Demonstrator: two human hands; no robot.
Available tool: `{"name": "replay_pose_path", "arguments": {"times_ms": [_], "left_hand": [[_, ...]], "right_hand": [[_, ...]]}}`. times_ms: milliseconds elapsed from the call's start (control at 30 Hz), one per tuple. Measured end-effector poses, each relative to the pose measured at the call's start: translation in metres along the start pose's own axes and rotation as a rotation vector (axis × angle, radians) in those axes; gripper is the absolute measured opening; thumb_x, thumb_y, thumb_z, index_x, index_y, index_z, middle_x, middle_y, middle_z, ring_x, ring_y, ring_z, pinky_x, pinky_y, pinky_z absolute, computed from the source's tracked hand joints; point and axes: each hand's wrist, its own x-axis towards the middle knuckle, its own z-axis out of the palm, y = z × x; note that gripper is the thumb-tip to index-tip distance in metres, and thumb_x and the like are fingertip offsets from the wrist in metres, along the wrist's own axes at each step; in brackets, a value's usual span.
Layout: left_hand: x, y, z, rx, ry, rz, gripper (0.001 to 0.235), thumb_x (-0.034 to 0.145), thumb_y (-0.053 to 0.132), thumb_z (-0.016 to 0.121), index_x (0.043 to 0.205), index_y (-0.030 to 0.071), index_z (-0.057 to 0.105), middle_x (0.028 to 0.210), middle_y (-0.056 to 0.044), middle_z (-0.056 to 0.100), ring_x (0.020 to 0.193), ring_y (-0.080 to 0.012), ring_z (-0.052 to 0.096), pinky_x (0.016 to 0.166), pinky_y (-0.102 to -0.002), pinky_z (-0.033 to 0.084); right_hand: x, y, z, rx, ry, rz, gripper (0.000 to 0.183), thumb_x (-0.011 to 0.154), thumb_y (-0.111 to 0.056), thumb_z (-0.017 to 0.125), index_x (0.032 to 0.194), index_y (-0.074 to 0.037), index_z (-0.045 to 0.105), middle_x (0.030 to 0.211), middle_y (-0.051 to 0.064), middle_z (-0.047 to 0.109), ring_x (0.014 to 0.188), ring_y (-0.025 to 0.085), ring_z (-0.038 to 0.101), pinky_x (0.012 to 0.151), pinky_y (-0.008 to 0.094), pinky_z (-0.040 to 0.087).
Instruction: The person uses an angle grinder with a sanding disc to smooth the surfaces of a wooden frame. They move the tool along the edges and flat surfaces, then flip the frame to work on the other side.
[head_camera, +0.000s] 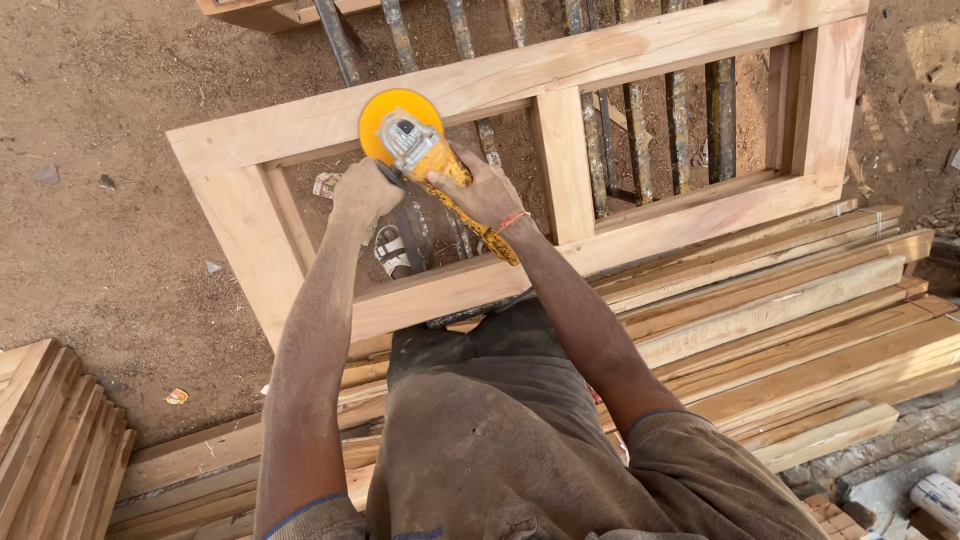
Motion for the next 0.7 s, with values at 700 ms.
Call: {"name": "replay_pose_path", "arguments": {"times_ms": [700], "left_hand": [[0.086,0.339,0.141,0.079,0.023,0.225,0.027,0.081,0.022,0.067,0.094,0.0,0.076,0.09,-0.02,0.077,0.087,-0.0303,0.078,0.079,-0.042,0.062]], "right_hand": [[-0.015,0.214,-0.285,-0.01,0.164,0.071,0.074,0.098,-0.056,0.064,0.149,-0.004,0.051,0.122,0.024,0.071,0.106,0.031,0.073,0.092,0.046,0.057]]}}
